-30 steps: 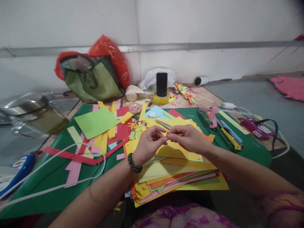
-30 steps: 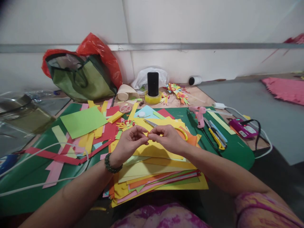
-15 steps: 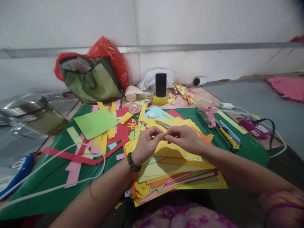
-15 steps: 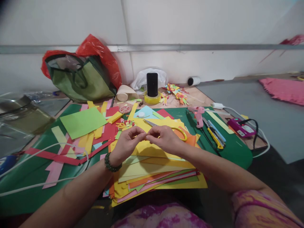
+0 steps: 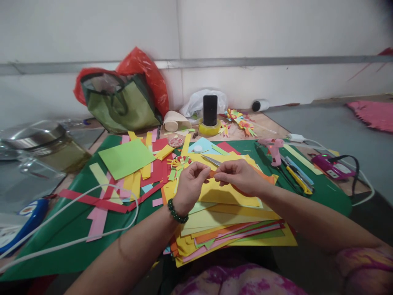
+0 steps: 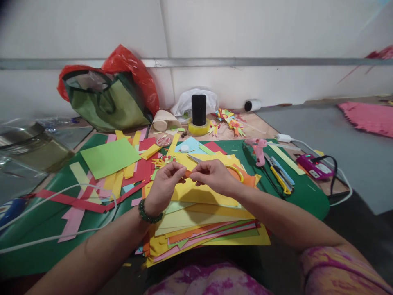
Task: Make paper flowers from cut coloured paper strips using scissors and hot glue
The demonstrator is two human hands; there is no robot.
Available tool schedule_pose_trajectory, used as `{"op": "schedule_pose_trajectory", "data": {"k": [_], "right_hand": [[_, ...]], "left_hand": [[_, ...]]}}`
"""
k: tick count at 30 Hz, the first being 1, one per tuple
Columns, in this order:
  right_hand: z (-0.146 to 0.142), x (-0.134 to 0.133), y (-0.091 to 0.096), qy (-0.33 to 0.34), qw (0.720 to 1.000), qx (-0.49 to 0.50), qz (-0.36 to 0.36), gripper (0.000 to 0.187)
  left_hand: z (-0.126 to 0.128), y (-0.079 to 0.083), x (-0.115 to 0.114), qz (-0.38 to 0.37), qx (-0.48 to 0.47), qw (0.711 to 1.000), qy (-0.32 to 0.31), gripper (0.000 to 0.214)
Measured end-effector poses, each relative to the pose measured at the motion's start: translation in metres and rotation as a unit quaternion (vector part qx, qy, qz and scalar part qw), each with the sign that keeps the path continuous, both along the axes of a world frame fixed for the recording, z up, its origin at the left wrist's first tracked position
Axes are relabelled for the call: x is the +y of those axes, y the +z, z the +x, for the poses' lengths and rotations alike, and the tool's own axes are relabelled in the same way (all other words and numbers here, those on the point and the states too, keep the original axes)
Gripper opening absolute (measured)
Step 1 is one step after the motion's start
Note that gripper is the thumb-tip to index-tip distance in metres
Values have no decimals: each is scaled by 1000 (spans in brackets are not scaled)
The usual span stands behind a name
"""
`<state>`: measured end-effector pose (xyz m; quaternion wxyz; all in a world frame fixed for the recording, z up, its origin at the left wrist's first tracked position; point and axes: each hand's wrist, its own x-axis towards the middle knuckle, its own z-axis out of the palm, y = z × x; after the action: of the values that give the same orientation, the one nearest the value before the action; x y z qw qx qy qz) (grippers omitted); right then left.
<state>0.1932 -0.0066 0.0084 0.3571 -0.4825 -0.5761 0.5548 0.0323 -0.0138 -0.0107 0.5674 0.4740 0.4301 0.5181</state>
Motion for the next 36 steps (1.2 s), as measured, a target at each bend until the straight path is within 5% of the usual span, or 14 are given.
{"op": "schedule_pose_trajectory", "data": {"k": [7, 14, 23, 29, 32, 36], "right_hand": [[2, 3, -5, 9, 998, 15, -61, 37], [8, 0, 2, 39, 997, -18, -58, 37], [13, -2, -8, 21, 976, -170, 137, 25], [21, -5, -5, 29, 969, -199, 147, 26], [36, -7, -4, -2, 922, -351, 166, 22], [51, -12, -11, 26, 803, -579, 141, 21]], "left_hand": [[-3, 4, 4, -71, 27, 994, -75, 42], [-7, 1, 6, -27, 102, 981, -164, 42], [-6, 1, 6, -41, 95, 981, -163, 38], [-7, 1, 7, -70, 32, 988, -134, 44], [-10, 3, 11, -110, 6, 988, -108, 46], [-12, 6, 14, -156, -45, 981, -109, 46]]}}
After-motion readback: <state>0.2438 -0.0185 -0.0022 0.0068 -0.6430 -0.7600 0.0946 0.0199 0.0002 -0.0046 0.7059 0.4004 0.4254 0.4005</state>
